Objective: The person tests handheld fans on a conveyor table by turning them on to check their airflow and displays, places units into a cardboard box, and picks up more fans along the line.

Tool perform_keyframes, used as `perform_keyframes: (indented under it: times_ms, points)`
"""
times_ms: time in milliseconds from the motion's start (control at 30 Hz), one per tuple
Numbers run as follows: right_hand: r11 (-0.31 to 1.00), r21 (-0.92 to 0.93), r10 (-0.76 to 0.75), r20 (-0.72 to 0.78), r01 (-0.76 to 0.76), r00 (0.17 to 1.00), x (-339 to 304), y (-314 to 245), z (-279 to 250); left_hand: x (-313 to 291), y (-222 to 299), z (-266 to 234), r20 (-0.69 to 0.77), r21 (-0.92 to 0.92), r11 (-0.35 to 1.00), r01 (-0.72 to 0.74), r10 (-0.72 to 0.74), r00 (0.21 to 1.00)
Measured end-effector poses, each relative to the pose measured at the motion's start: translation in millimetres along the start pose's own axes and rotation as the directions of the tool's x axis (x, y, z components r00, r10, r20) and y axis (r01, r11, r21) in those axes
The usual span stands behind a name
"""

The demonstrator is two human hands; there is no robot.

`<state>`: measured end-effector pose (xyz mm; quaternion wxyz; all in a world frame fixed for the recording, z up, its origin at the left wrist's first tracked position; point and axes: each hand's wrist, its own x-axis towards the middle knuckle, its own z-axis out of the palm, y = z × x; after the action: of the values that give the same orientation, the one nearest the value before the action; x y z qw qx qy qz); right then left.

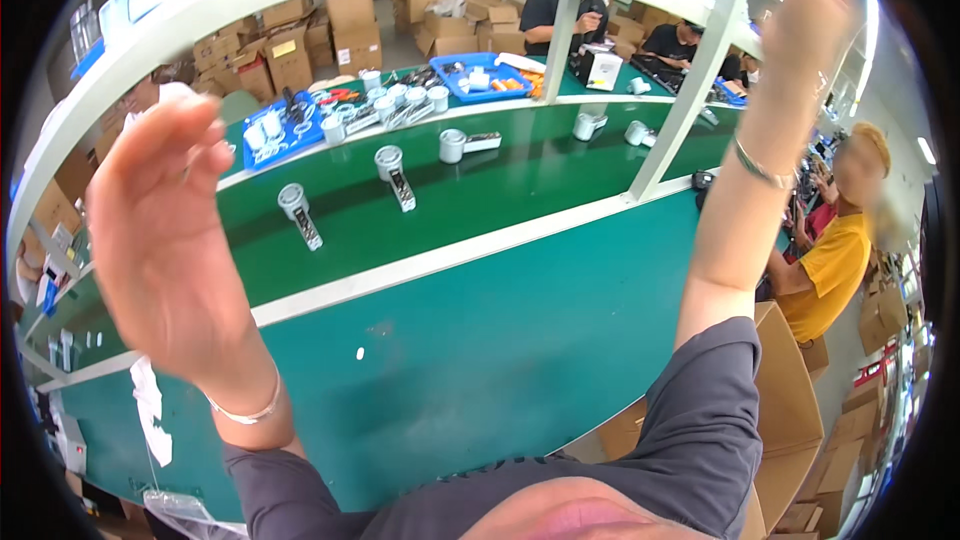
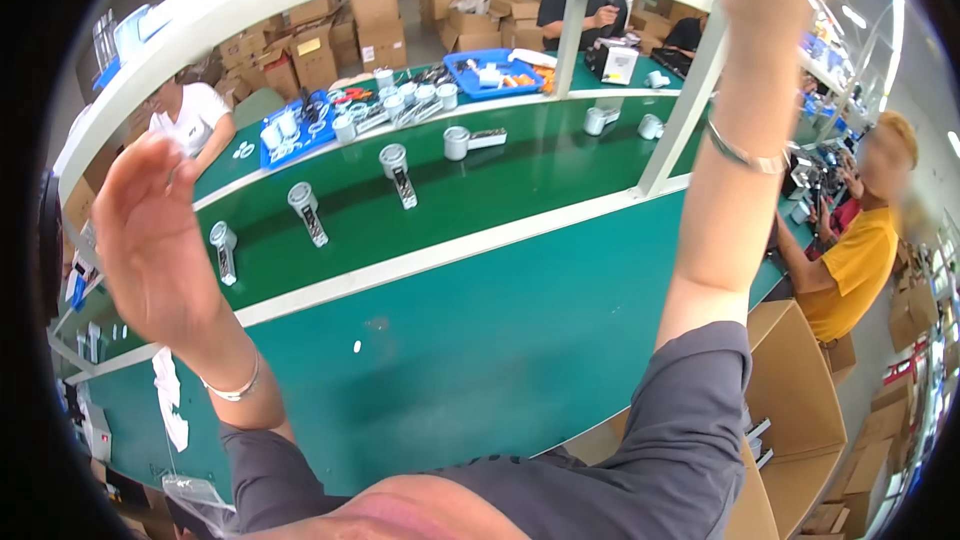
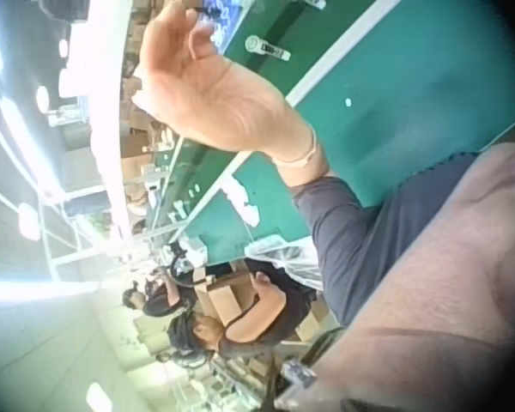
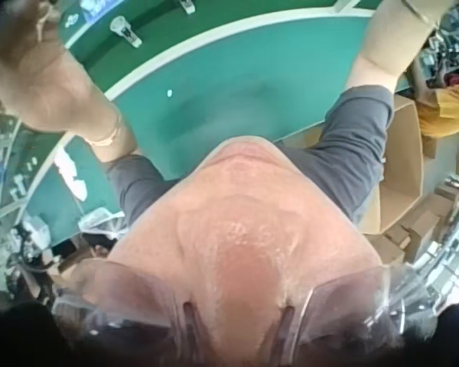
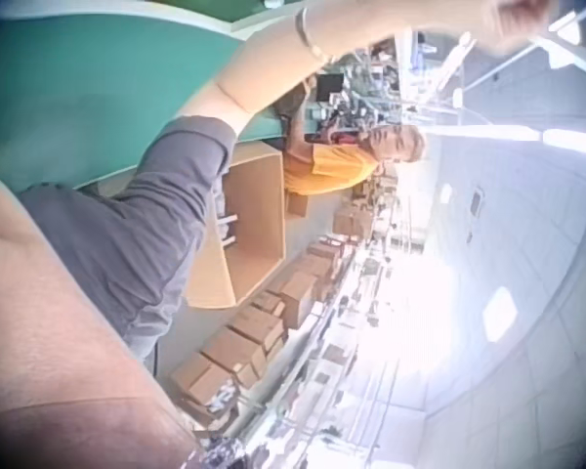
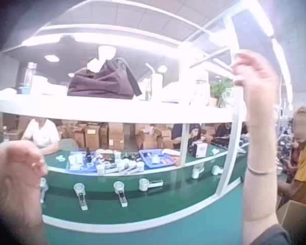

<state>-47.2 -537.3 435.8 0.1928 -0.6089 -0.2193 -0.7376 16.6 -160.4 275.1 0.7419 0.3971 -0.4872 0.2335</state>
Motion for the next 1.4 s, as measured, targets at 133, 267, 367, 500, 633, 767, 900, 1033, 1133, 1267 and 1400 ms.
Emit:
perform_keyframes:
  times_ms: [133,267,367,500,633,767,900,1033,1133,1267,1400]
  points:
    - [0.816,-0.238,0.578,0.298,-0.527,0.759,-9,23,60,18,-26,3,-0.019,-0.035,0.979,0.2,-0.201,0.979]
    - [0.913,-0.372,0.309,0.356,-0.169,0.882,-14,78,99,4,-43,3,-0.091,-0.019,0.95,0.31,-0.311,0.946]
    - [0.832,-0.553,0.317,0.432,-0.029,0.844,-10,135,104,3,-54,-4,-0.141,0.102,0.943,0.318,-0.302,0.943]
    - [0.898,-0.404,-0.07,0.254,0.171,0.965,-35,61,126,15,-43,-40,-0.227,0.34,0.916,0.213,-0.14,0.964]
    - [0.901,-0.198,-0.337,0.246,0.387,0.909,-52,-10,141,61,-30,-83,-0.279,0.709,0.705,-0.028,0.316,0.907]
    - [0.966,0.133,-0.256,0.377,0.222,0.89,-68,-73,198,142,-8,-154,-0.094,0.948,0.295,-0.117,0.611,0.786]
    - [0.965,0.118,-0.261,0.454,0.233,0.852,-67,-102,288,181,-15,-145,-0.237,0.96,0.227,0.164,0.345,0.908]
    - [0.981,0.097,-0.193,0.516,0.166,0.835,-50,-116,357,227,-16,-167,-0.021,0.991,-0.126,0.036,0.117,0.993]
    - [0.982,0.067,-0.174,0.679,0.176,0.713,-52,-126,378,223,3,-169,0.32,0.945,0.17,-0.279,-0.305,0.897]
    - [0.995,0.091,-0.037,0.718,-0.041,0.695,-47,-171,311,175,-2,-148,-0.03,0.906,0.406,-0.124,0.352,0.935]
    - [0.824,0.301,-0.137,0.928,-0.479,0.347,-91,-187,215,74,40,-65,0.079,0.722,0.621,-0.304,0.363,0.929]
